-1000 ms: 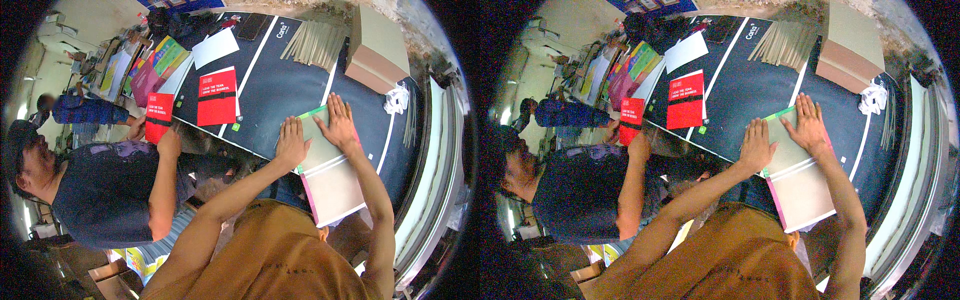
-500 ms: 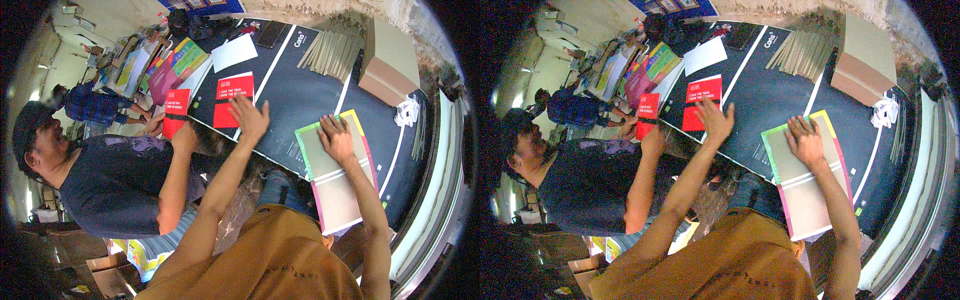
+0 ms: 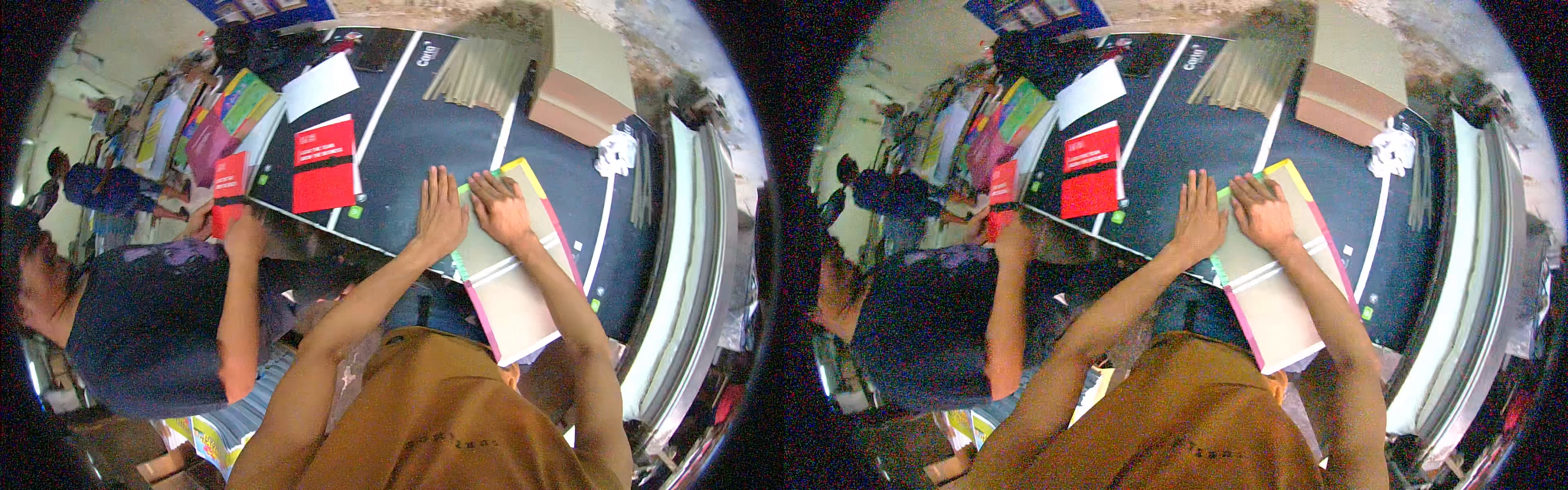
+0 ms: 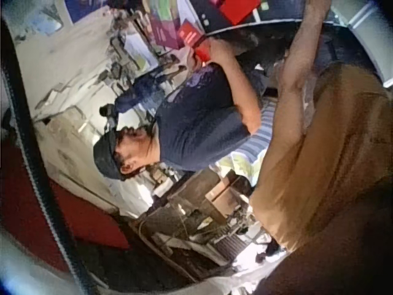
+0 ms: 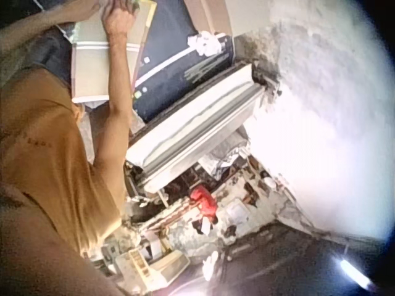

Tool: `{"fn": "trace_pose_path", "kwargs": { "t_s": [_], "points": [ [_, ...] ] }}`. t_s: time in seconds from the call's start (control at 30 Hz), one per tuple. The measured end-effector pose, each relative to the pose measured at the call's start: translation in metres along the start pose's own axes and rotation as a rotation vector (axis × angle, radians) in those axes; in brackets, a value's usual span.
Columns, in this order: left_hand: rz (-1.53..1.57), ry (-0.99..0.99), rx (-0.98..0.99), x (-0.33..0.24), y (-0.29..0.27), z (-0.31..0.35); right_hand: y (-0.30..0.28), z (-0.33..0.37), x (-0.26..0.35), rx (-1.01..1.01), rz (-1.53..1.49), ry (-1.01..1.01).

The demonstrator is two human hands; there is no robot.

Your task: The person applies adhesive to paper sheets using a roller machine, aligns boards onto the paper, and folds the edges to create a book cover.

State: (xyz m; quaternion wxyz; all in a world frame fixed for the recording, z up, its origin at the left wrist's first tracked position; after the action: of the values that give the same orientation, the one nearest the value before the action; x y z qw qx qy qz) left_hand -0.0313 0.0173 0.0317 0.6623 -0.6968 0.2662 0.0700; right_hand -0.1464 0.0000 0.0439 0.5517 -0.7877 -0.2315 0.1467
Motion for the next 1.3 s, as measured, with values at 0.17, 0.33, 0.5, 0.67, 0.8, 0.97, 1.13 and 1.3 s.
{"fn": "trace_pose_path", "kwargs": {
  "t_s": [0.17,0.33,0.5,0.67,0.8,0.97,1.13,1.3],
  "points": [
    [0.011,0.021,-0.052,-0.018,0.032,0.004,0.003,0.005,-0.020,0.069,0.016,0.151],
    [-0.036,0.016,-0.033,-0.026,0.034,0.002,-0.003,0.014,-0.078,0.258,0.205,0.195],
    [0.131,-0.034,-0.077,-0.055,0.030,-0.043,-0.012,0.017,-0.081,0.068,0.227,0.217],
    [0.103,-0.017,-0.022,-0.055,0.068,-0.073,-0.005,0.016,-0.078,0.123,0.162,0.245],
    [0.116,0.091,0.016,-0.070,0.069,-0.062,-0.007,0.018,-0.084,0.050,0.223,0.233],
    [0.009,-0.064,0.049,-0.055,0.050,-0.006,-0.002,0.023,-0.089,0.168,0.237,0.280],
    [0.050,-0.248,0.430,-0.038,-0.027,-0.011,-0.007,0.023,-0.088,0.115,0.266,0.281],
    [0.304,-0.099,-0.327,0.008,-0.082,-0.083,-0.015,0.019,-0.080,-0.006,0.230,0.243]
  ]
}}
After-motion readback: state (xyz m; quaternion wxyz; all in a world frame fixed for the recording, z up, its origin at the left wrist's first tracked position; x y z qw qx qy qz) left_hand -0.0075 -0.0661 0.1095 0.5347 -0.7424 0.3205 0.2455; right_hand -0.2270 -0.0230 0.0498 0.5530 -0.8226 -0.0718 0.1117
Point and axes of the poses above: each hand's wrist, its own z-axis away from the middle knuckle, its own y-axis out of the palm, x = y × z, the point moved 9 cm from there along -z, towards the middle knuckle, and after that the axes turned 15 degrees about z, right-handed, at the moved point
